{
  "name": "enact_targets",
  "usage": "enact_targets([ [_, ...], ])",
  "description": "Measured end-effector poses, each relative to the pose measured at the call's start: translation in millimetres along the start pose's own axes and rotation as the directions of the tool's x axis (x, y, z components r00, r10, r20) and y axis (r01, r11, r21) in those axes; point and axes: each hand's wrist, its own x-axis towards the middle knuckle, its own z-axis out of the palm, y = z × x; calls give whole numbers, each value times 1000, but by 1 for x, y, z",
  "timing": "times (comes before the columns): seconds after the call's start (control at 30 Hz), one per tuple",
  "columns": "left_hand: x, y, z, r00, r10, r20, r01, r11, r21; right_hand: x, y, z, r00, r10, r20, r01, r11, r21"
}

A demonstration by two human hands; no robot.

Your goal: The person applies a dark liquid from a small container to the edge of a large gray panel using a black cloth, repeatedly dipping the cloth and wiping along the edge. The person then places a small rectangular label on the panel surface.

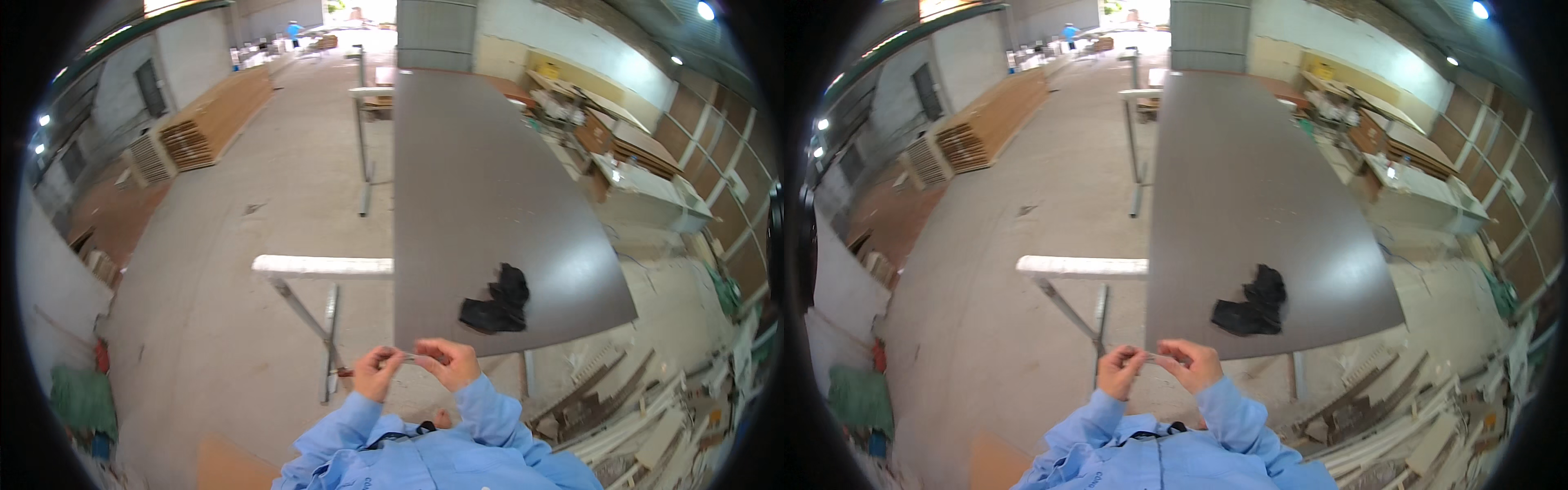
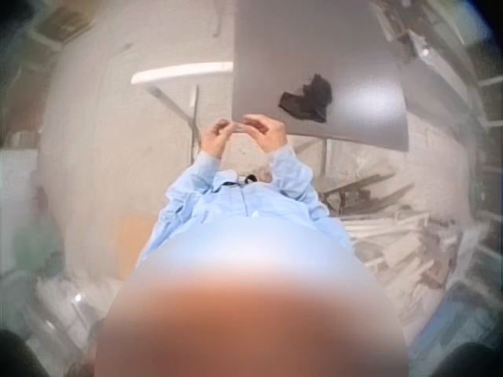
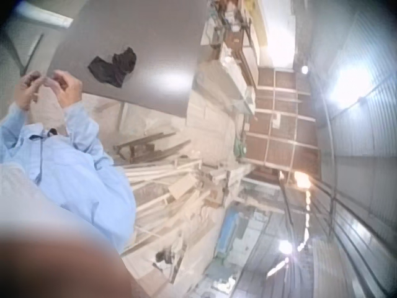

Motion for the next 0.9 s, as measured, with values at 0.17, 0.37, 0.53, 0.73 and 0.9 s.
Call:
enact_targets([
  [0.17, -3, 3, 15, 992, -110, 56, 119, 971, -207, -8, 11, 10, 973, 232, -16, -224, 952, 207],
  [0.37, -4, 9, -1, 922, -379, 83, 365, 775, -516, 3, 9, -14, 982, 182, 53, -186, 873, 450],
  [0.53, -15, 19, 17, 957, -288, -22, 231, 809, -540, -6, -4, 3, 983, 176, 53, -181, 883, 433],
  [0.73, -12, 20, 3, 977, -147, 154, 211, 753, -623, -9, -10, 16, 987, 155, 47, -161, 916, 367],
  [0.9, -12, 24, 3, 974, -173, 150, 225, 836, -500, -8, -11, 20, 979, 199, 45, -203, 922, 331],
])
